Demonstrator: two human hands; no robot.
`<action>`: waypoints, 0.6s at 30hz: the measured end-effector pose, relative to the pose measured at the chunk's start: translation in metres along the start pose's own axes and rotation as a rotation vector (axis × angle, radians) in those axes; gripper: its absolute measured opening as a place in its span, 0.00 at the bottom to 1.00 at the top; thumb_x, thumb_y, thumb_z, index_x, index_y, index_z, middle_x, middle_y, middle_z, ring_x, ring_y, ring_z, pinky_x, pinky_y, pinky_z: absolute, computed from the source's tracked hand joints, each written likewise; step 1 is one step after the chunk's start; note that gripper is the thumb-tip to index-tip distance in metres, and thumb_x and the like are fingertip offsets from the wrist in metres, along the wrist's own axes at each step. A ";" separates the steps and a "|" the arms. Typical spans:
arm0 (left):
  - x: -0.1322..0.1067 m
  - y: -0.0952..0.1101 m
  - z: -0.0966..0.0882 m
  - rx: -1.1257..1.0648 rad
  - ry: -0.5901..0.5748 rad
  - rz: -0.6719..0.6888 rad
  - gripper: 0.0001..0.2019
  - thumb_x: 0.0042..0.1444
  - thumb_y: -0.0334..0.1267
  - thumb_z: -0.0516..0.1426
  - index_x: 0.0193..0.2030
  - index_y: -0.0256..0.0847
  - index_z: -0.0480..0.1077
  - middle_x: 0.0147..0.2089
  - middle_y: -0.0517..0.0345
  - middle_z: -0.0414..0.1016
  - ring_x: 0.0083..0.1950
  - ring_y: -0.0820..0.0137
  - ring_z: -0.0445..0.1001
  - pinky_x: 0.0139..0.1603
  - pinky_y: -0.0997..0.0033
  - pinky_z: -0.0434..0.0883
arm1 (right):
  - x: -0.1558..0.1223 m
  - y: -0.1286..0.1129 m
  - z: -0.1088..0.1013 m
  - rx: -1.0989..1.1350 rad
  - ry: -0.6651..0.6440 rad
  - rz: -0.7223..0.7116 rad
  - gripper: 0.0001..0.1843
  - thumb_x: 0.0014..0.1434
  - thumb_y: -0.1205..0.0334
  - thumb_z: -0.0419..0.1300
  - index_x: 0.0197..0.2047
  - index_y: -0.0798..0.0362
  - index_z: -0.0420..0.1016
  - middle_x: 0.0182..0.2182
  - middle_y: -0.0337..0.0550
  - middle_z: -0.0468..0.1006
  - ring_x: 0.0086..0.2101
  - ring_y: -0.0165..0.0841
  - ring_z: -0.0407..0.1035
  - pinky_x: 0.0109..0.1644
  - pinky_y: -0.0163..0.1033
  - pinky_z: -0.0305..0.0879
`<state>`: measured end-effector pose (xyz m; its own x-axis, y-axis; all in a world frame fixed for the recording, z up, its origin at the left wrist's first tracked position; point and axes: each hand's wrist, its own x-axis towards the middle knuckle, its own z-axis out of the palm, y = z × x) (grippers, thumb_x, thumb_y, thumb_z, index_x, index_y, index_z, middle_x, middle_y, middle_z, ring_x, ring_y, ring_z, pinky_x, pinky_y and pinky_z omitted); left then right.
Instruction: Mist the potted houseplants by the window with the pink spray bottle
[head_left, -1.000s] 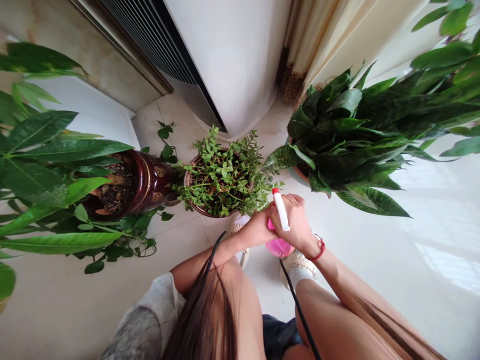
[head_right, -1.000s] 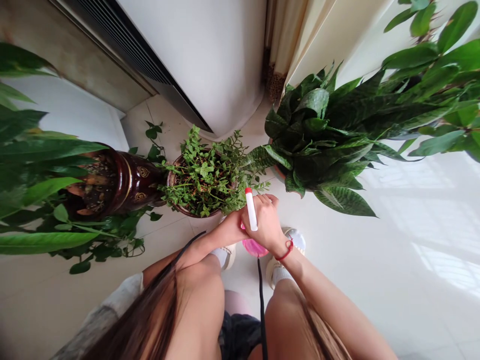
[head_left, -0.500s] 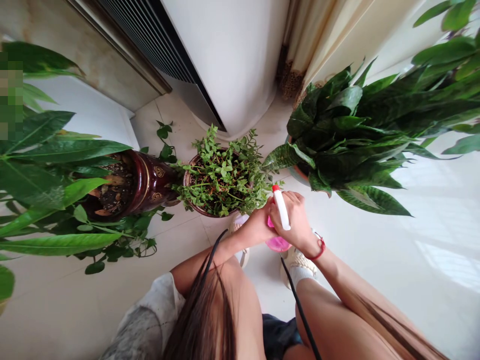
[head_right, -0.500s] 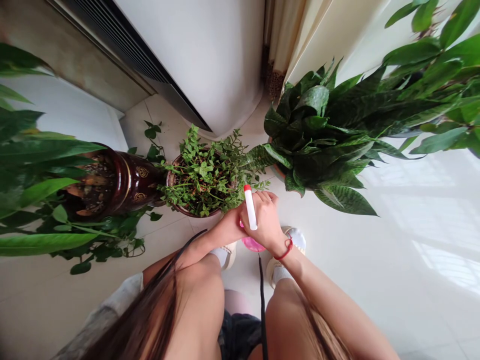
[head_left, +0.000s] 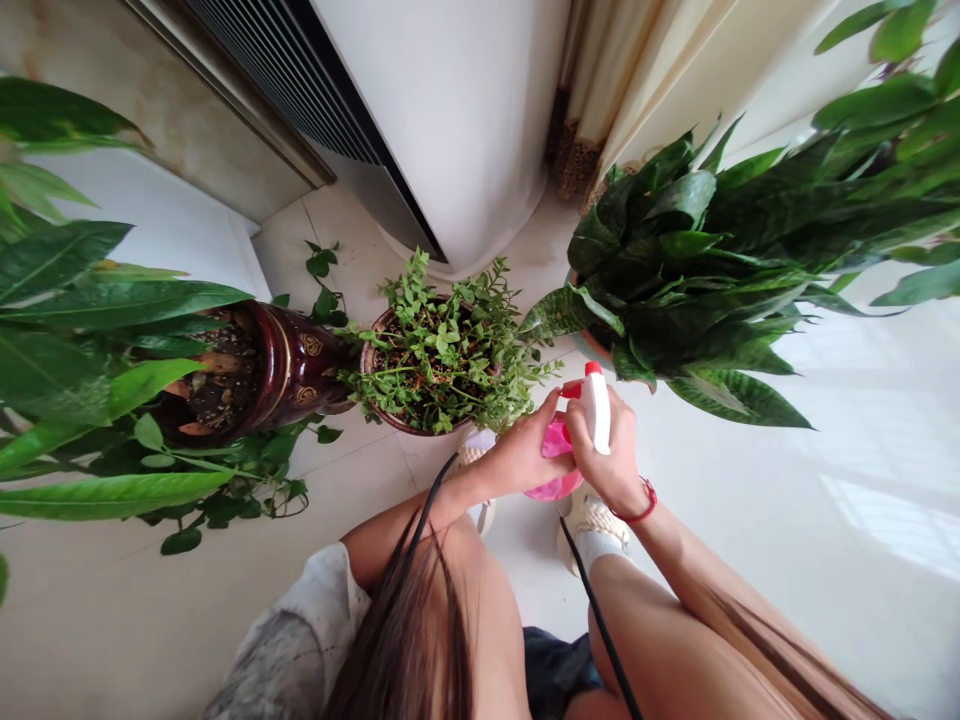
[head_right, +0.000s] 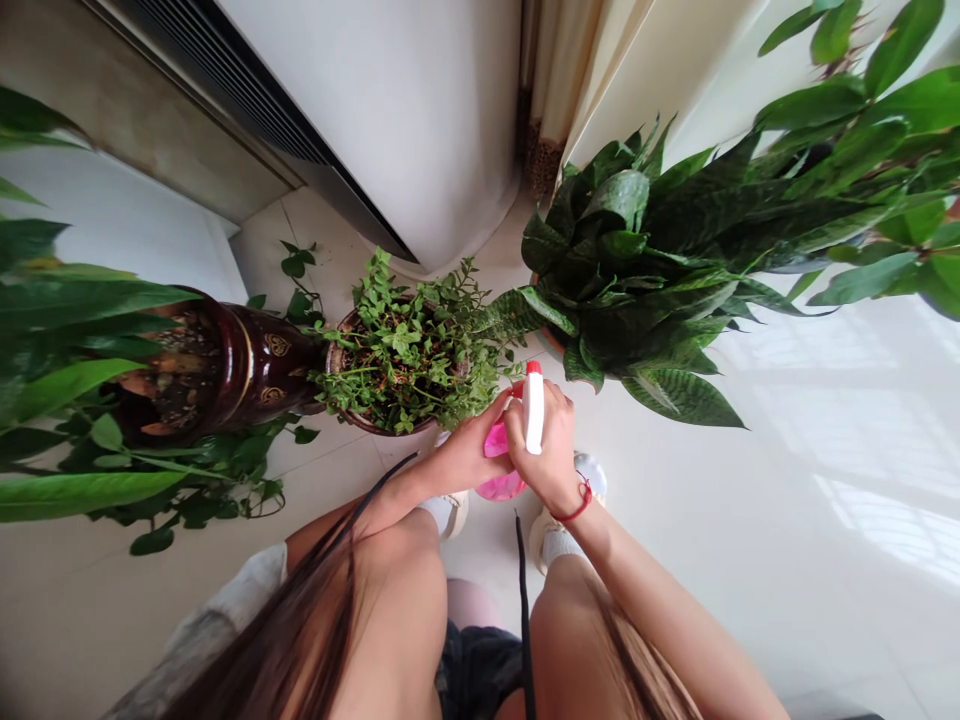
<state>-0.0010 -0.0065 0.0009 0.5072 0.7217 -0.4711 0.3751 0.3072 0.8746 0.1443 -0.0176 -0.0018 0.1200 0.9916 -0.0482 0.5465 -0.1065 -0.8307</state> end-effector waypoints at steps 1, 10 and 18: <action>0.000 0.000 0.000 0.004 -0.017 -0.004 0.49 0.48 0.45 0.72 0.75 0.45 0.56 0.52 0.47 0.83 0.54 0.50 0.81 0.53 0.54 0.77 | -0.001 0.000 -0.002 0.026 0.012 0.018 0.06 0.61 0.61 0.52 0.37 0.49 0.70 0.33 0.46 0.77 0.30 0.38 0.70 0.38 0.46 0.68; -0.003 -0.007 0.007 -0.013 -0.217 -0.027 0.57 0.53 0.52 0.67 0.80 0.37 0.39 0.68 0.39 0.73 0.67 0.55 0.74 0.69 0.51 0.71 | -0.015 0.016 -0.028 0.046 0.011 0.131 0.07 0.60 0.61 0.54 0.35 0.50 0.73 0.29 0.42 0.78 0.27 0.35 0.70 0.34 0.42 0.67; -0.089 0.122 -0.037 0.358 -0.307 -0.045 0.37 0.65 0.51 0.58 0.78 0.51 0.54 0.78 0.50 0.61 0.78 0.57 0.60 0.77 0.50 0.61 | -0.038 0.018 -0.087 0.092 0.130 0.179 0.09 0.59 0.60 0.55 0.39 0.50 0.75 0.32 0.42 0.79 0.28 0.34 0.70 0.31 0.40 0.67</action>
<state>-0.0291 -0.0106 0.1537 0.6698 0.4794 -0.5671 0.6188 0.0618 0.7831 0.2215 -0.0636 0.0335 0.3171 0.9391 -0.1327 0.4300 -0.2671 -0.8624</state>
